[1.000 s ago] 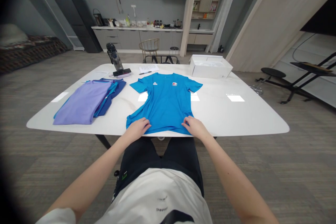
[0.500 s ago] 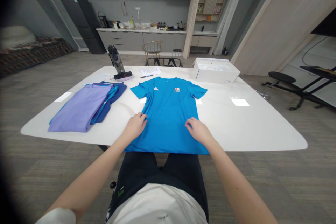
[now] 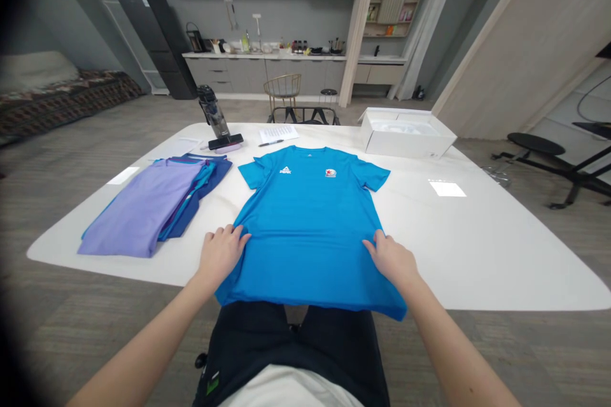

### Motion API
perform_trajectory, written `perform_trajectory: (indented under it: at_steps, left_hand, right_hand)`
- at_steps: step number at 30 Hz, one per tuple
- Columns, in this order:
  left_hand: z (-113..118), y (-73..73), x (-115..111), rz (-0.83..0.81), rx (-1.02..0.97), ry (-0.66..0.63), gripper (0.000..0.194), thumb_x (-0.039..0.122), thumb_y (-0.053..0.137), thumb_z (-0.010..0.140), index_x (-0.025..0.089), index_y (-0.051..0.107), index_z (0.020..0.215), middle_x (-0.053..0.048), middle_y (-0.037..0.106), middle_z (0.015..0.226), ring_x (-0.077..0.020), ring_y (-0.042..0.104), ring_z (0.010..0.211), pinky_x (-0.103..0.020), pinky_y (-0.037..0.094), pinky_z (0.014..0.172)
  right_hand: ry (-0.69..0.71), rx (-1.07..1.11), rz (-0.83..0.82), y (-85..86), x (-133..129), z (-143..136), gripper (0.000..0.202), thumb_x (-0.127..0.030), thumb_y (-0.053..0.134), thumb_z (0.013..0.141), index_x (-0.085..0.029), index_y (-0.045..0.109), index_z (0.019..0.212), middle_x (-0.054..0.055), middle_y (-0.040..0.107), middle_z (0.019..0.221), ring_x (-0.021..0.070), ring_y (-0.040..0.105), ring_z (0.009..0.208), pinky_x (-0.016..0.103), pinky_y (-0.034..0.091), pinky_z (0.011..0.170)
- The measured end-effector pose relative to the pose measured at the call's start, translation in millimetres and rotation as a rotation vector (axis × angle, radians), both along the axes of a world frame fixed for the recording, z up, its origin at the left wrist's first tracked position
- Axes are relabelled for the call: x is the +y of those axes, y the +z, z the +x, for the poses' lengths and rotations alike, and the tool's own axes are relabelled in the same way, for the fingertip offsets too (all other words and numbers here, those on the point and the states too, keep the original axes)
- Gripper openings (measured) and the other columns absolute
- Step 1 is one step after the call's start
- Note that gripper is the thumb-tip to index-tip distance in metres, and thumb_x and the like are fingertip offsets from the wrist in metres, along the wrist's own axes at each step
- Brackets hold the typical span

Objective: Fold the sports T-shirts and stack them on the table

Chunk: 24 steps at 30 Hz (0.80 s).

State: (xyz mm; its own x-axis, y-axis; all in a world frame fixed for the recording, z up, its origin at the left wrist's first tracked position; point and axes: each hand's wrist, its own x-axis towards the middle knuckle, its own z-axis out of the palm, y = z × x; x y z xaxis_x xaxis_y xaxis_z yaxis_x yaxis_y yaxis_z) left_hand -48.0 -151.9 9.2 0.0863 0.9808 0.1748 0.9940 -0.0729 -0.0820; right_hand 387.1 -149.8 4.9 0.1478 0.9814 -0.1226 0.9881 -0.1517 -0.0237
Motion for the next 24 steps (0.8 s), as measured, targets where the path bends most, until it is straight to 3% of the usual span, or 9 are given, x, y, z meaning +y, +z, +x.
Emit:
perform_trajectory:
  at_steps: [4,6,8,11,14,17,19,21,24]
  left_hand:
    - [13,-2.2,46,0.014,-0.113,-0.128,0.041,0.037,0.037,0.104,0.018,0.059,0.132,-0.018,0.062,0.126,-0.0328,0.059,0.114,-0.046,0.046,0.096]
    - [19,-8.5,76,0.008,-0.188,-0.246,0.044,0.035,0.040,0.104,0.018,0.051,0.143,-0.018,0.052,0.146,-0.0305,0.054,0.130,-0.043,0.043,0.106]
    - [21,-16.9,99,-0.011,-0.219,-0.284,0.051,0.039,0.045,0.103,0.018,0.046,0.149,-0.018,0.045,0.154,-0.0302,0.047,0.139,-0.042,0.039,0.113]
    - [15,-28.0,109,-0.045,-0.201,-0.205,0.060,0.050,0.045,0.101,0.016,0.045,0.150,-0.021,0.047,0.153,-0.0333,0.045,0.142,-0.045,0.037,0.116]
    - [9,-30.3,97,-0.043,-0.184,-0.097,0.068,0.059,0.044,0.099,0.017,0.044,0.152,-0.022,0.048,0.152,-0.0371,0.043,0.143,-0.049,0.038,0.114]
    - [11,-22.4,89,-0.036,-0.187,-0.023,0.073,0.062,0.046,0.097,0.017,0.042,0.154,-0.026,0.049,0.149,-0.0423,0.046,0.138,-0.055,0.039,0.109]
    - [15,-14.8,97,-0.012,-0.188,-0.035,0.072,0.059,0.048,0.097,0.016,0.042,0.154,-0.026,0.047,0.150,-0.0437,0.046,0.138,-0.058,0.036,0.111]
    - [21,-8.3,120,0.021,-0.197,-0.082,0.069,0.055,0.048,0.098,0.015,0.041,0.154,-0.026,0.042,0.155,-0.0431,0.042,0.142,-0.058,0.032,0.115]
    - [29,-2.5,177,0.018,-0.245,-0.109,0.066,0.049,0.044,0.101,0.009,0.039,0.153,-0.028,0.042,0.154,-0.0411,0.041,0.143,-0.053,0.035,0.114]
  right_hand:
    - [0.176,0.060,0.184,7.7,46,-25,0.038,-0.049,0.040,0.103,-0.020,0.063,0.110,0.016,0.066,0.115,0.0316,0.066,0.106,0.041,0.052,0.086]
    - [0.325,0.142,0.291,2.0,71,-36,0.039,-0.047,0.040,0.104,-0.020,0.061,0.123,0.016,0.062,0.132,0.0296,0.059,0.123,0.040,0.048,0.102]
    - [0.376,0.172,0.328,-10.2,89,-39,0.048,-0.047,0.038,0.104,-0.017,0.055,0.137,0.017,0.054,0.145,0.0291,0.050,0.136,0.041,0.040,0.113]
    - [0.284,0.116,0.307,-32.0,97,-27,0.061,-0.049,0.036,0.104,-0.010,0.042,0.151,0.021,0.047,0.154,0.0329,0.040,0.145,0.048,0.034,0.118]
    - [0.219,0.046,0.289,-42.6,90,-7,0.066,-0.052,0.034,0.104,-0.010,0.037,0.154,0.023,0.045,0.155,0.0347,0.037,0.147,0.051,0.033,0.118]
    - [0.182,0.008,0.273,-35.5,87,1,0.065,-0.054,0.033,0.104,-0.013,0.038,0.154,0.023,0.053,0.146,0.0357,0.048,0.138,0.050,0.039,0.112]
    - [0.164,0.009,0.282,-25.5,96,-2,0.064,-0.055,0.034,0.103,-0.013,0.045,0.150,0.023,0.059,0.136,0.0360,0.057,0.126,0.049,0.044,0.106]
    - [0.176,0.037,0.333,-15.8,117,-7,0.060,-0.054,0.036,0.103,-0.013,0.052,0.144,0.022,0.061,0.132,0.0354,0.058,0.121,0.047,0.044,0.105]
    - [0.200,0.108,0.409,-5.8,167,-12,0.052,-0.049,0.041,0.103,-0.015,0.058,0.137,0.019,0.059,0.136,0.0343,0.052,0.127,0.045,0.042,0.107]
